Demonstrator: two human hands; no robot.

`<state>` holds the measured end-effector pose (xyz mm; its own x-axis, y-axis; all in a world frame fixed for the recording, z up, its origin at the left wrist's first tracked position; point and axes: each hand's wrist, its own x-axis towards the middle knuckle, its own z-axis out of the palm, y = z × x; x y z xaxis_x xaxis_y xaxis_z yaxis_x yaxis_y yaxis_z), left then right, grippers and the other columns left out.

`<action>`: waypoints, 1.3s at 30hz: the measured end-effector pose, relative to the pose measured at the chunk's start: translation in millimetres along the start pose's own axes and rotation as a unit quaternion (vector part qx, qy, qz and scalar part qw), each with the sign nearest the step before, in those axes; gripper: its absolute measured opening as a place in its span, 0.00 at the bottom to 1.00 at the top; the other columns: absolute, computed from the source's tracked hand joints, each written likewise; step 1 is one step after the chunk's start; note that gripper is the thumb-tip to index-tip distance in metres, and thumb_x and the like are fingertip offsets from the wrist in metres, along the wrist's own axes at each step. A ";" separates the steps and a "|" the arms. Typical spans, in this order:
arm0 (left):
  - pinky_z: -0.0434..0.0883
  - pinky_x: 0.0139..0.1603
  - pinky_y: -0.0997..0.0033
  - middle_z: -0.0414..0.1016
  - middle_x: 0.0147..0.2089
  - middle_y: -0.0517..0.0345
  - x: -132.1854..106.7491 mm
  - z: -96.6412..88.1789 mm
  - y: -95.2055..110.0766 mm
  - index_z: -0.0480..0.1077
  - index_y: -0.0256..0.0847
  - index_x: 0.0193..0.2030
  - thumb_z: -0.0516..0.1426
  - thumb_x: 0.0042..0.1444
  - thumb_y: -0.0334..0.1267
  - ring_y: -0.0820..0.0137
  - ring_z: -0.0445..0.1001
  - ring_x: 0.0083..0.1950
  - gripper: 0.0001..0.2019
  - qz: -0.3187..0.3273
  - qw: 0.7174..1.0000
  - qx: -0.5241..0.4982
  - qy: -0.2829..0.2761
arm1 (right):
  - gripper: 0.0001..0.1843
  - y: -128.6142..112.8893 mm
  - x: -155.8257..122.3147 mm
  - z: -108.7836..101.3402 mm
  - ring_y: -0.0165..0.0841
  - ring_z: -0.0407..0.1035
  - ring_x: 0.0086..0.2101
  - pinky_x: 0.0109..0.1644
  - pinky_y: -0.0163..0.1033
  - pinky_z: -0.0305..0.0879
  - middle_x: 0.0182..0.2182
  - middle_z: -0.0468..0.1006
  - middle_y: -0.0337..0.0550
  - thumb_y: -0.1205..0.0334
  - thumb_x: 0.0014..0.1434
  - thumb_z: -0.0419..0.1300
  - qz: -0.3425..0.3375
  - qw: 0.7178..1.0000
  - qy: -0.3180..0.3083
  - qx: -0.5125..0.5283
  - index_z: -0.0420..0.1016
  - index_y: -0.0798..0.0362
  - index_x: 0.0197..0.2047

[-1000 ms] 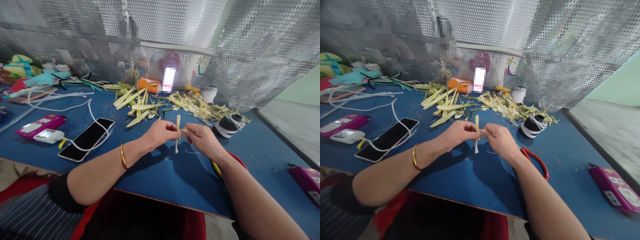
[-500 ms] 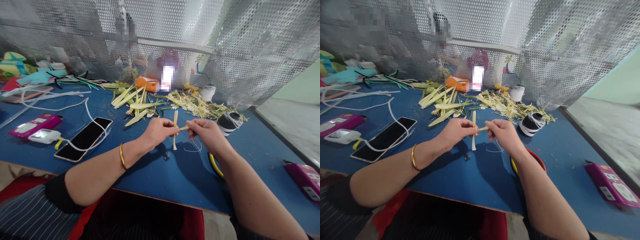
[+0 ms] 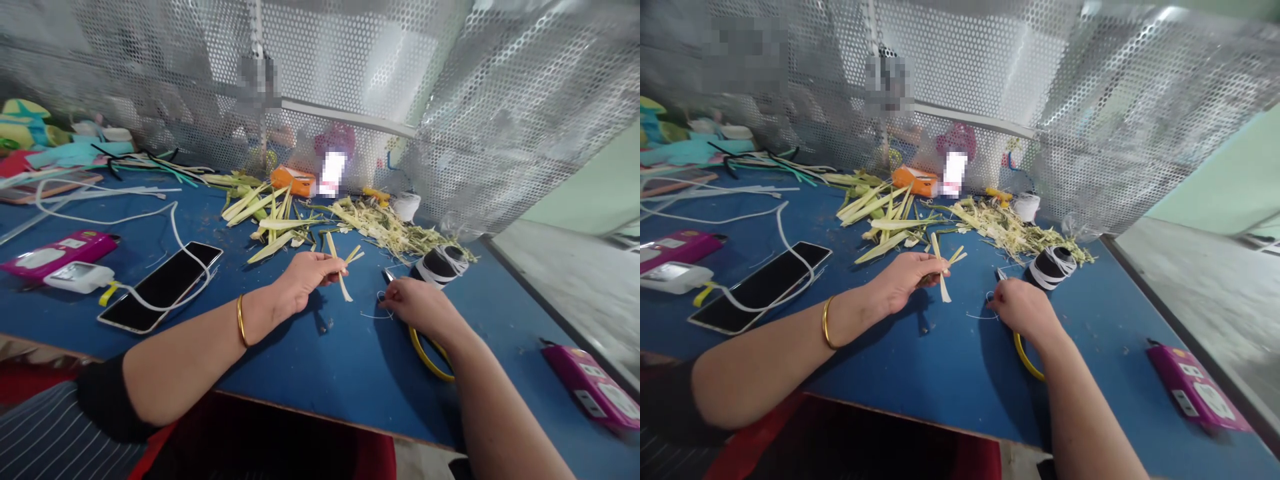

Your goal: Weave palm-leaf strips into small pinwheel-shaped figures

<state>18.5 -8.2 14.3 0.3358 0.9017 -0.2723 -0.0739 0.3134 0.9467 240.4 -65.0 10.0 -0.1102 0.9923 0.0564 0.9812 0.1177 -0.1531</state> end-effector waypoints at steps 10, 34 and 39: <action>0.61 0.32 0.71 0.78 0.35 0.50 -3.3 2.4 2.3 0.76 0.38 0.24 0.63 0.45 0.37 0.73 0.67 0.32 0.05 -0.018 1.000 -0.012 -0.015 | 0.08 -6.3 3.0 -0.4 0.34 0.68 0.26 0.30 0.37 0.56 0.23 0.74 0.40 0.69 0.56 0.53 0.002 0.992 0.027 0.120 0.66 0.50 0.27; 0.71 0.31 0.77 0.78 0.33 0.54 -6.8 7.3 -0.3 0.76 0.34 0.30 0.63 0.50 0.32 0.74 0.75 0.31 0.03 -0.131 0.977 -0.092 -0.137 | 0.15 -34.4 2.3 -7.9 0.25 0.64 0.21 0.27 0.34 0.60 0.23 0.73 0.35 0.57 0.46 0.69 0.101 0.734 -0.002 0.672 0.75 0.55 0.36; 0.71 0.34 0.74 0.76 0.29 0.56 -4.2 5.3 -1.3 0.74 0.34 0.29 0.63 0.50 0.31 0.73 0.76 0.31 0.03 -0.106 0.983 -0.086 -0.121 | 0.14 -33.4 2.7 -7.7 0.25 0.60 0.20 0.26 0.34 0.56 0.21 0.69 0.34 0.56 0.50 0.65 0.078 0.773 0.021 0.629 0.77 0.55 0.38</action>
<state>22.1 -14.1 15.2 0.5728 0.7200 -0.3917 -0.1293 0.5513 0.8242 208.5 -66.6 22.9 0.0249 0.9992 -0.0321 0.0483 -0.0332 -0.9983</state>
